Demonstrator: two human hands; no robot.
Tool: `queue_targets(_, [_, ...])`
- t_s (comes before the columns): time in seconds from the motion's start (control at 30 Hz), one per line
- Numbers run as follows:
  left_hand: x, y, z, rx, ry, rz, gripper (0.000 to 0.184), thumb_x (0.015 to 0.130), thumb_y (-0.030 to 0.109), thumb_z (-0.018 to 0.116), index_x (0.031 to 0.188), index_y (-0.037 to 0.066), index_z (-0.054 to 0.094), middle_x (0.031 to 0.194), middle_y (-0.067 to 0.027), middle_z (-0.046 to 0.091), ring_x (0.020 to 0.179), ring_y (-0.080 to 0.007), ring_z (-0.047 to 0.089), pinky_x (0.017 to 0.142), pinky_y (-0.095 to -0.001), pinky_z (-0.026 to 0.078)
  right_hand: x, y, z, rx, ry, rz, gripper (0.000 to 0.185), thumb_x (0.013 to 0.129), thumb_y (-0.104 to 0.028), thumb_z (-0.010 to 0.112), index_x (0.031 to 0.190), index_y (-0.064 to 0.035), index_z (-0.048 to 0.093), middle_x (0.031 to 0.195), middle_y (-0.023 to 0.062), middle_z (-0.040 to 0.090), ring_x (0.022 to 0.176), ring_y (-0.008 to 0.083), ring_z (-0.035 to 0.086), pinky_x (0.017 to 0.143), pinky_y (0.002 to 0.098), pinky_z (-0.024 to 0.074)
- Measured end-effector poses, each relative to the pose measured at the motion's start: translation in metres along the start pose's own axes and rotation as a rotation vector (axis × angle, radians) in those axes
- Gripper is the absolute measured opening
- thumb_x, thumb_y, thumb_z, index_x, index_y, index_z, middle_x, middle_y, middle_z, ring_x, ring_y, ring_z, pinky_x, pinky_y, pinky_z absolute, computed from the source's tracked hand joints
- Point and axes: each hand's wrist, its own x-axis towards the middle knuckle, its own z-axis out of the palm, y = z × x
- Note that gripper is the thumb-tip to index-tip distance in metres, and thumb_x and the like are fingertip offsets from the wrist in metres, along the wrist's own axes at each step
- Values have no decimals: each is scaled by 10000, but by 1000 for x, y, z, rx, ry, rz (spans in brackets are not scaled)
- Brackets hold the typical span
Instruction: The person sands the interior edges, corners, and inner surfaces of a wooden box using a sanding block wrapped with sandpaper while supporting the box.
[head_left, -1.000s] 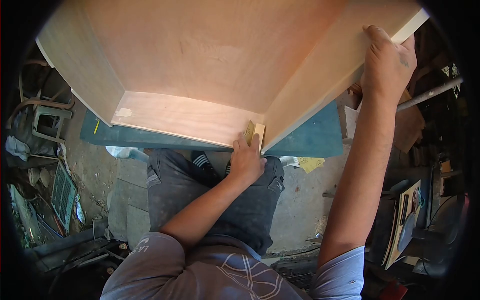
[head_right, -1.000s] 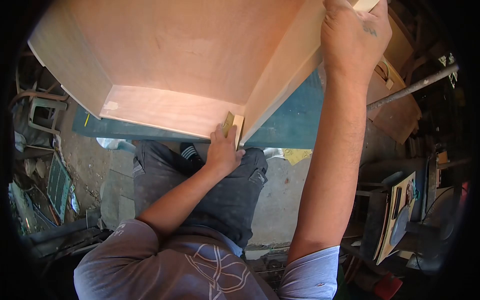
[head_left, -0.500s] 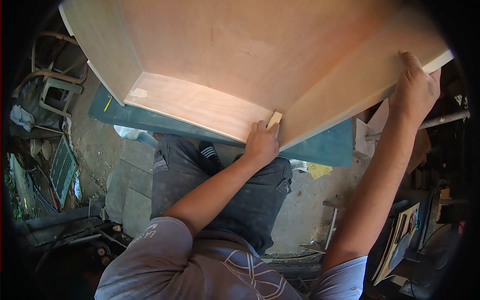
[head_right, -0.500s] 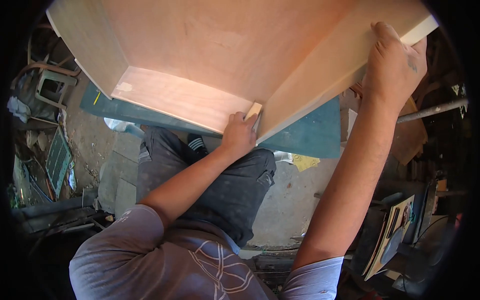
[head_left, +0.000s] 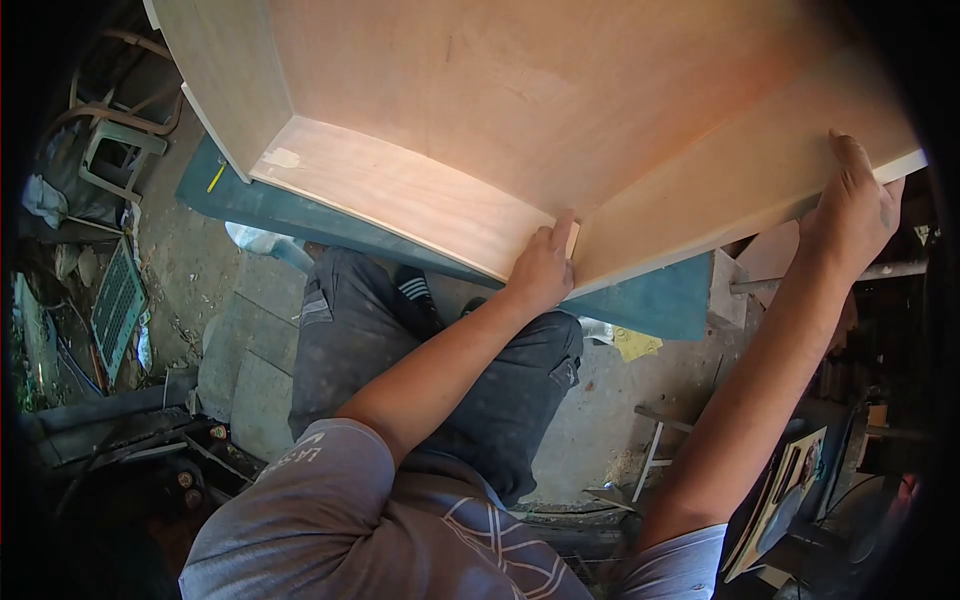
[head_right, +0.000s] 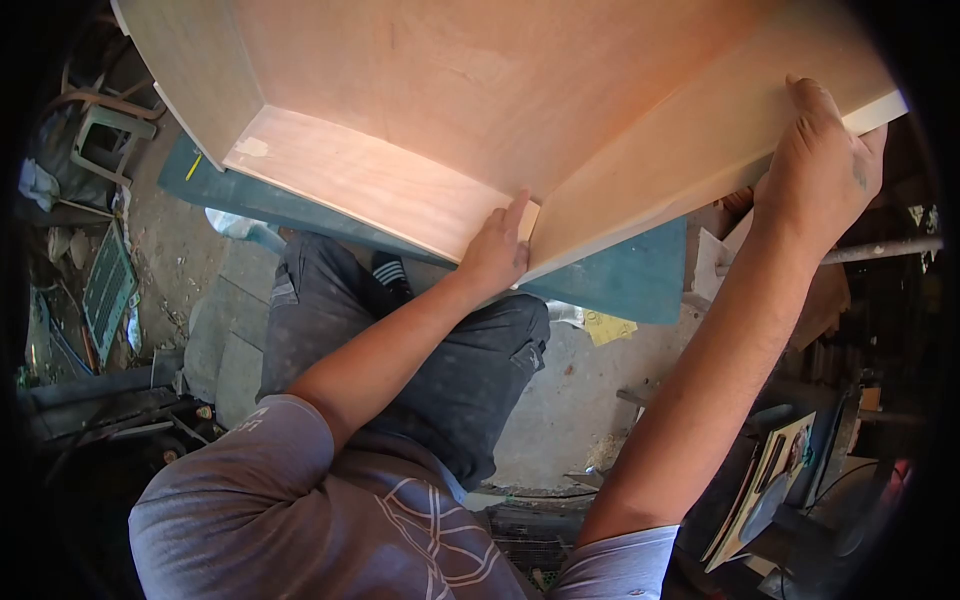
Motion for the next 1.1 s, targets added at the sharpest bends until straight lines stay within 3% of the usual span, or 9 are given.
queue_targets(0.07, [0, -1, 3, 57, -45, -97, 543, 862, 37, 654, 1370, -85, 504, 1288, -274, 549, 1175, -452, 577, 979, -469, 530, 2, 3, -1, 19, -7, 1, 273, 822, -20, 728, 1088, 28, 691, 992, 64, 712, 895, 168, 646, 853, 289, 492])
queue_targets(0.13, [-6, -16, 20, 22, 176, 56, 522, 894, 27, 632, 1378, -127, 514, 1351, -289, 570, 1253, -461, 563, 1060, -449, 492, 3, 2, -1, 35, -16, -3, 274, 820, -22, 729, 1086, 26, 692, 990, 62, 712, 892, 168, 645, 851, 289, 492])
queue_targets(0.27, [-18, -20, 32, -88, 161, 34, 499, 905, 20, 620, 1373, -133, 539, 1383, -330, 583, 1302, -462, 568, 1096, -443, 482, 0, 5, -3, -11, -2, 18, 262, 817, -30, 729, 1073, 16, 696, 976, 56, 708, 870, 168, 634, 836, 292, 487])
queue_targets(0.33, [-14, -19, 32, -16, 239, 137, 510, 893, -8, 584, 1376, -162, 533, 1331, -371, 601, 1198, -475, 626, 1040, -463, 518, 2, 5, -2, 11, 5, 32, 260, 817, -32, 728, 1071, 14, 697, 973, 56, 706, 869, 167, 631, 834, 291, 485])
queue_targets(0.57, [-20, -18, 27, -80, 233, 103, 451, 889, -32, 561, 1324, -148, 587, 1366, -369, 580, 1213, -472, 624, 1040, -440, 524, 6, 8, 0, 43, -27, 12, 282, 820, -17, 720, 1097, 19, 680, 990, 59, 702, 899, 174, 638, 856, 294, 485])
queue_targets(0.73, [5, -18, 35, -220, 178, -57, 423, 872, -57, 562, 1284, -141, 613, 1272, -310, 650, 1119, -449, 663, 967, -434, 553, -2, 5, -4, 115, -41, 33, 305, 826, 13, 707, 1127, 33, 662, 1018, 66, 698, 925, 181, 648, 885, 302, 490])
queue_targets(0.87, [-19, -19, 39, -107, 354, 60, 410, 850, -101, 578, 1254, -103, 649, 1199, -249, 690, 1000, -395, 684, 881, -399, 562, 1, 2, -3, 68, -30, 29, 320, 836, 33, 701, 1152, 41, 653, 1043, 74, 698, 945, 178, 651, 891, 301, 498])
queue_targets(0.93, [-19, -16, 32, -177, 219, -48, 436, 804, -111, 569, 1233, -129, 641, 1174, -256, 675, 959, -401, 677, 853, -420, 566, 3, 3, -3, 71, -43, 0, 326, 839, 36, 700, 1161, 42, 651, 1052, 77, 698, 948, 176, 652, 888, 300, 501])
queue_targets(1.1, [-9, -14, 25, -119, 167, -28, 404, 789, -110, 584, 1188, -130, 638, 1120, -263, 669, 914, -425, 656, 826, -416, 563, -1, 3, -6, 56, -42, 24, 338, 839, 33, 714, 1171, 51, 649, 1066, 87, 699, 944, 179, 654, 880, 297, 501])
